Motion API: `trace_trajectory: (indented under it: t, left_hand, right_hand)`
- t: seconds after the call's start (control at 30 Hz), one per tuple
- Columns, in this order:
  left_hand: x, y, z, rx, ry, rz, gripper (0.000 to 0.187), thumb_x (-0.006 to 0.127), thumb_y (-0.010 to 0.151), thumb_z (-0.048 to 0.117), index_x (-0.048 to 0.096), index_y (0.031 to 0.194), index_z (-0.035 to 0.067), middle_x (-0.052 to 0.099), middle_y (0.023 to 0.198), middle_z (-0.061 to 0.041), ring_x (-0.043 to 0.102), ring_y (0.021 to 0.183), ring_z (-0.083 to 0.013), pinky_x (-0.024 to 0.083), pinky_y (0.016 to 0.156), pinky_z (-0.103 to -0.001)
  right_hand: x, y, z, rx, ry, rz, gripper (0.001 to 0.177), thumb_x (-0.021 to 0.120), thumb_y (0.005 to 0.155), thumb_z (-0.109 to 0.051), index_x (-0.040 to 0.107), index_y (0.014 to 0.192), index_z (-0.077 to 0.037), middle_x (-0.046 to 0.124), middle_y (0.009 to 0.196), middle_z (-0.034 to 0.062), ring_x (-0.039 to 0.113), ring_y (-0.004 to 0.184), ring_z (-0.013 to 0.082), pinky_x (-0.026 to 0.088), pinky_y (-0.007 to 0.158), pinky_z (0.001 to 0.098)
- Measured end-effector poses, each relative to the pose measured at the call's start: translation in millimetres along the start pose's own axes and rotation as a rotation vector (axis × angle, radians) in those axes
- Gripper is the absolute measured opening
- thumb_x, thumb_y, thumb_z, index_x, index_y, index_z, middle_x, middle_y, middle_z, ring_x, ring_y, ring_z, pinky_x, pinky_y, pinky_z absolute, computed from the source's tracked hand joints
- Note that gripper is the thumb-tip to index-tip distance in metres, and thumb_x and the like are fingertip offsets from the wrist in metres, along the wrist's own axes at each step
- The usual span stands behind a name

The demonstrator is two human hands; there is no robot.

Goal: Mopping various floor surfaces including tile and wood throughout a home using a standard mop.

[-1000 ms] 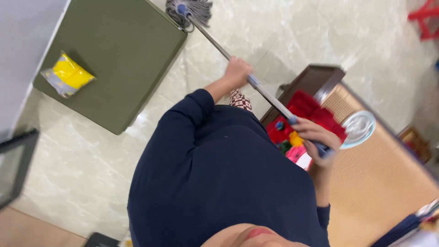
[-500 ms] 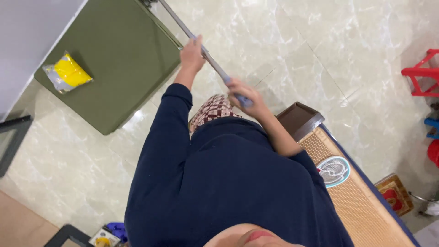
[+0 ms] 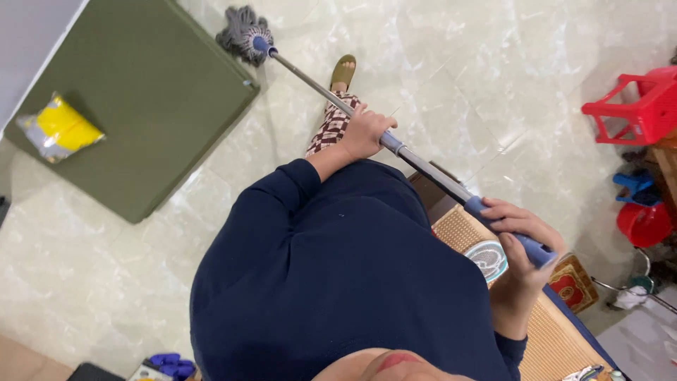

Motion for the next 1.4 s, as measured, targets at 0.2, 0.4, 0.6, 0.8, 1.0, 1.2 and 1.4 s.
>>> trace_trajectory:
  t: [0.2, 0.4, 0.6, 0.8, 1.0, 1.2, 1.4]
  left_hand:
    - [-11.3, 99.1, -66.5, -0.129, 0.090, 0.098, 0.017, 0.058, 0.076, 0.018, 0.064, 0.092, 0.022, 0.065, 0.071, 0.002, 0.061, 0.070, -0.0237, 0.034, 0.093, -0.058]
    - [-54.5, 215.4, -163.6, -0.245, 0.080, 0.265, 0.020, 0.052, 0.082, 0.006, 0.061, 0.090, 0.023, 0.061, 0.078, 0.006, 0.059, 0.082, -0.0198, 0.024, 0.099, -0.059]
    - [-62.2, 303.2, -213.9, -0.128, 0.170, 0.296, 0.019, 0.056, 0.081, 0.006, 0.059, 0.092, 0.022, 0.057, 0.085, 0.002, 0.058, 0.082, -0.0238, 0.029, 0.094, -0.053]
    - [-70.2, 321.2, -230.3, -0.139, 0.163, 0.319, 0.023, 0.058, 0.077, 0.005, 0.058, 0.092, 0.022, 0.056, 0.079, 0.002, 0.059, 0.079, -0.0236, 0.031, 0.092, -0.053]
    - [-70.4, 331.4, -191.3, -0.123, 0.152, 0.313, 0.025, 0.060, 0.067, -0.001, 0.057, 0.079, 0.021, 0.055, 0.069, -0.001, 0.055, 0.068, -0.0274, 0.033, 0.086, -0.048]
    - [-71.1, 289.4, -116.8, -0.278, -0.095, 0.171, 0.019, 0.060, 0.074, 0.009, 0.058, 0.092, 0.014, 0.064, 0.088, -0.001, 0.058, 0.082, -0.0250, 0.041, 0.078, -0.037]
    - [25.3, 238.4, -132.3, -0.343, -0.021, 0.105, 0.049, 0.076, 0.061, 0.018, 0.057, 0.106, 0.025, 0.059, 0.091, 0.001, 0.059, 0.090, -0.0210, 0.042, 0.089, -0.036]
  right_hand:
    - [-4.5, 117.7, -4.4, 0.235, -0.063, 0.326, 0.018, 0.058, 0.080, -0.018, 0.058, 0.078, 0.000, 0.062, 0.088, 0.0191, 0.065, 0.095, 0.0354, 0.054, 0.097, 0.0435]
    - [1.9, 253.0, 16.2, 0.024, -0.129, -0.145, 0.011, 0.058, 0.089, -0.007, 0.061, 0.092, 0.003, 0.061, 0.109, 0.0203, 0.058, 0.116, 0.0363, 0.047, 0.106, 0.0455]
    - [-0.5, 338.7, 17.1, -0.078, -0.188, -0.066, 0.010, 0.055, 0.091, 0.000, 0.057, 0.094, 0.009, 0.059, 0.103, 0.0270, 0.059, 0.106, 0.0367, 0.047, 0.107, 0.0534]
    - [-7.0, 375.8, 1.7, -0.154, -0.263, -0.157, 0.008, 0.056, 0.089, 0.001, 0.056, 0.093, 0.009, 0.060, 0.101, 0.0270, 0.061, 0.103, 0.0376, 0.050, 0.103, 0.0519]
    - [-62.1, 394.9, -8.6, -0.300, -0.317, -0.376, 0.012, 0.057, 0.085, -0.003, 0.062, 0.086, 0.008, 0.062, 0.098, 0.0275, 0.065, 0.096, 0.0408, 0.054, 0.092, 0.0438]
    - [-125.6, 384.4, 1.5, -0.416, -0.204, -0.536, 0.025, 0.056, 0.079, -0.018, 0.062, 0.082, 0.006, 0.065, 0.085, 0.0217, 0.069, 0.085, 0.0373, 0.060, 0.079, 0.0409]
    - [-160.6, 361.4, 47.4, -0.007, 0.006, -0.212, 0.023, 0.058, 0.083, -0.018, 0.062, 0.074, 0.003, 0.066, 0.076, 0.0177, 0.068, 0.088, 0.0344, 0.052, 0.081, 0.0468]
Point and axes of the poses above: each hand's wrist, its own y-axis towards the middle knuckle, its own x-axis out of the palm, z = x × y, the point moved 3 cm from there along y, towards the middle knuckle
